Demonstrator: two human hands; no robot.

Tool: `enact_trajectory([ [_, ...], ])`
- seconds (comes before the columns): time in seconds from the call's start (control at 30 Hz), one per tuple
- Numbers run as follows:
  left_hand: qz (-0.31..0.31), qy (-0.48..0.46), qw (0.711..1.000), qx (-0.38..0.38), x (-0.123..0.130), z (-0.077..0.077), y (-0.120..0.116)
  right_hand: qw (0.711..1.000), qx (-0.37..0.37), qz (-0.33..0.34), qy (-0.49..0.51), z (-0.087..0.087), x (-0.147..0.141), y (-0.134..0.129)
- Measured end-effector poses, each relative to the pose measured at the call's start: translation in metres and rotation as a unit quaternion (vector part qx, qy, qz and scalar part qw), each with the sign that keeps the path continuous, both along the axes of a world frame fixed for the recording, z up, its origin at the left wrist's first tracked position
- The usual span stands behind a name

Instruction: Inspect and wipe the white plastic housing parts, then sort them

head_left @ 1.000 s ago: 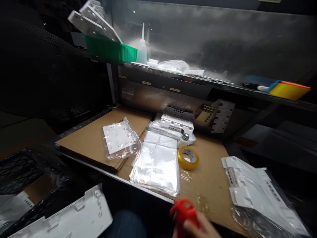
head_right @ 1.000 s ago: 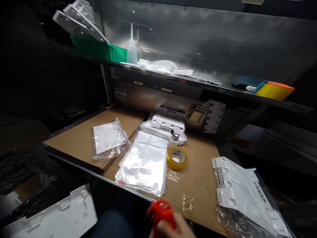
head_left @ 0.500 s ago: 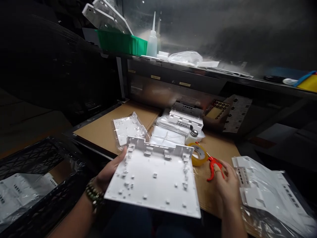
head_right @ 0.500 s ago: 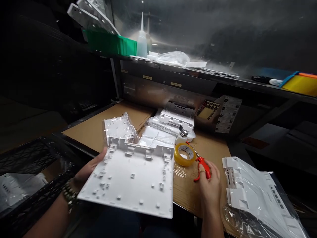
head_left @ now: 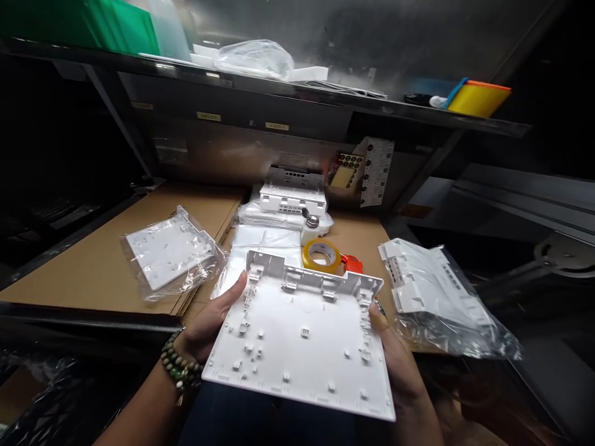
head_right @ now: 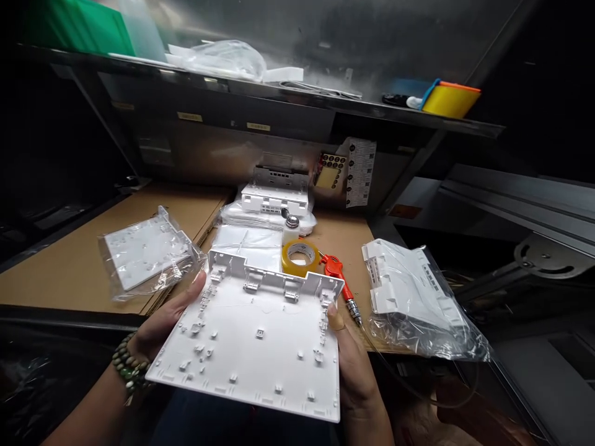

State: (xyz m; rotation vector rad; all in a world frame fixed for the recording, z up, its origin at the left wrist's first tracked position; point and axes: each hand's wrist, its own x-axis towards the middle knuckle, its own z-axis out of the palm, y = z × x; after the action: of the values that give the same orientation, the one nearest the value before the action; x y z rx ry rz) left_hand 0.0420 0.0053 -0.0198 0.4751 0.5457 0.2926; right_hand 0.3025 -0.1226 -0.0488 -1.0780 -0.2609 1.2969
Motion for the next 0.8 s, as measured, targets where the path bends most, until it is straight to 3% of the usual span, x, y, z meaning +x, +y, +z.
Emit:
enact_trajectory([
  [0.03, -0.002, 0.011, 1.000, 0.015, 0.002, -0.004, 0.002, 1.000, -0.017, 0.008, 0.016, -0.002, 0.002, -0.002],
  [0.1, 0.048, 0.089, 0.986, 0.130, 0.006, -0.015, 0.005, 0.998, -0.044, -0.006, 0.032, -0.007, 0.006, -0.005],
  [0.17, 0.139, 0.201, 0.923, 0.298, 0.009, -0.029, 0.008, 0.996, -0.061, -0.051, 0.033, -0.013, 0.014, -0.009],
  [0.23, 0.188, 0.274, 0.848, 0.414, 0.008, -0.043, 0.007, 0.992, -0.058, -0.106, 0.031, -0.018, 0.023, -0.014],
  [0.33, 0.157, 0.298, 0.817, 0.467, 0.005, -0.062, 0.002, 0.983, -0.040, -0.179, 0.016, -0.024, 0.038, -0.022],
  [0.47, 0.126, 0.320, 0.804, 0.485, -0.001, -0.078, -0.002, 0.975, -0.047, -0.218, -0.001, -0.026, 0.046, -0.030],
  [0.57, 0.123, 0.326, 0.810, 0.472, -0.003, -0.081, 0.006, 0.976, -0.044, -0.214, 0.002, -0.025, 0.043, -0.033],
  [0.8, 0.041, 0.309, 0.846, 0.434, -0.011, -0.082, 0.066, 0.976, 0.026, -0.217, 0.026, -0.019, 0.038, -0.030],
])
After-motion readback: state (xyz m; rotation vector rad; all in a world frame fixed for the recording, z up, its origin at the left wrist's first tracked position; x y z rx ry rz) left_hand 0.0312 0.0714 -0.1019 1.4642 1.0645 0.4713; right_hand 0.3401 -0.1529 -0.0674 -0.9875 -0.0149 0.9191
